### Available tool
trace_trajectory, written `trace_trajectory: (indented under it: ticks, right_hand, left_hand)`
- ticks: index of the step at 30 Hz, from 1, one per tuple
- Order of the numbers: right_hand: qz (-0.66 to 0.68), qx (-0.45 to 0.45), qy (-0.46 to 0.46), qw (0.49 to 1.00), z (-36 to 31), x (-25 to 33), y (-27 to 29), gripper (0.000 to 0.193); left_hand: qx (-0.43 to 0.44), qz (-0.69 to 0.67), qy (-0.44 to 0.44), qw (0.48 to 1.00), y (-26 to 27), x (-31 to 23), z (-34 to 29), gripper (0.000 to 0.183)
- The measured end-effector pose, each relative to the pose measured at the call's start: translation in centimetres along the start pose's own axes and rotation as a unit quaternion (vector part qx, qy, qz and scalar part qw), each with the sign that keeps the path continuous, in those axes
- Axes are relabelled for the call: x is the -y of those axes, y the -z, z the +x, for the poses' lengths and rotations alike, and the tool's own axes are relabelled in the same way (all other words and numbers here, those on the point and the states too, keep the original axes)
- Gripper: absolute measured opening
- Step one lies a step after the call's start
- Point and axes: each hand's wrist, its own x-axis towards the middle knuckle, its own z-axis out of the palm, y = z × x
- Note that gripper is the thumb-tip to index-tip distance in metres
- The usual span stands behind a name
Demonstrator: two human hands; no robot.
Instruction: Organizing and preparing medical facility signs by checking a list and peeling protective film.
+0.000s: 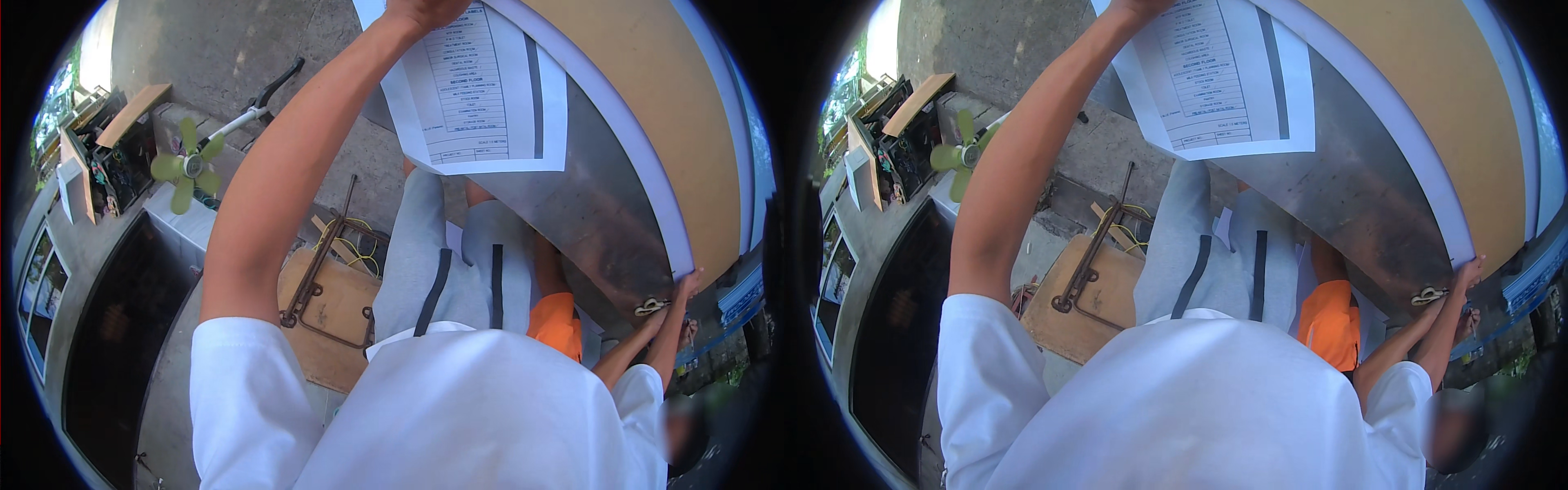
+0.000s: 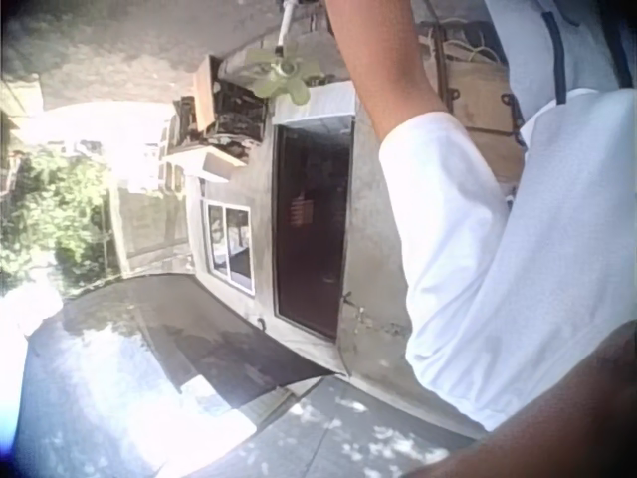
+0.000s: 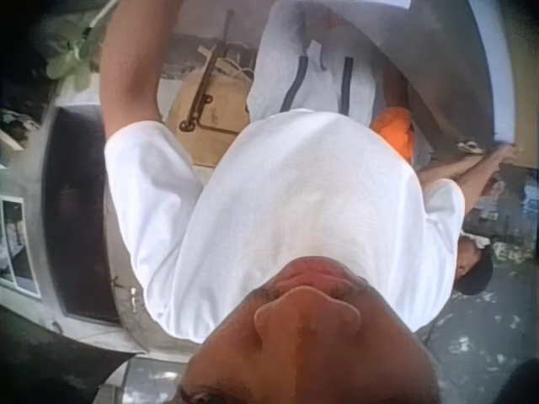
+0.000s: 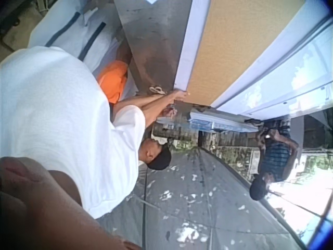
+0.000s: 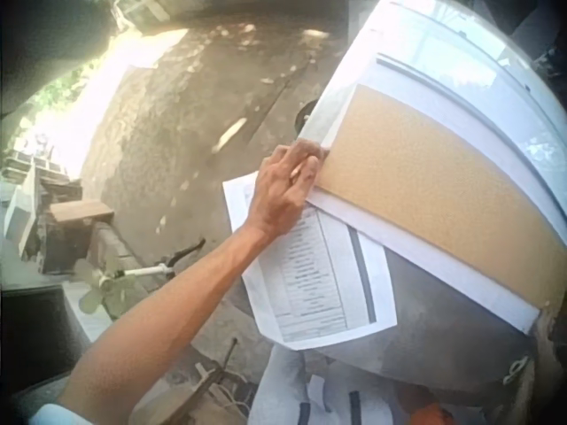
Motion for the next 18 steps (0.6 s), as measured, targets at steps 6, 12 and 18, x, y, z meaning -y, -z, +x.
trace_trajectory:
  ticks: [6, 12, 18]
  right_hand:
    - [0.137, -0.063, -0.117, 0.982, -0.9, 3.7, -1.4, 0.063]
    - [0.126, -0.111, -0.175, 0.97, -4.2, 6.2, -1.0, 0.058]
    - [0.08, -0.105, -0.169, 0.977, -3.8, 6.3, -0.6, 0.057]
  left_hand:
    - [-0.008, -0.003, 0.009, 1.0, -0.6, 0.2, -0.1, 0.024]
    - [0.011, -0.013, 0.035, 0.999, -0.2, -0.4, -0.1, 0.024]
    - [-0.025, 0.011, -0.007, 1.0, -0.8, 0.1, -0.2, 0.025]
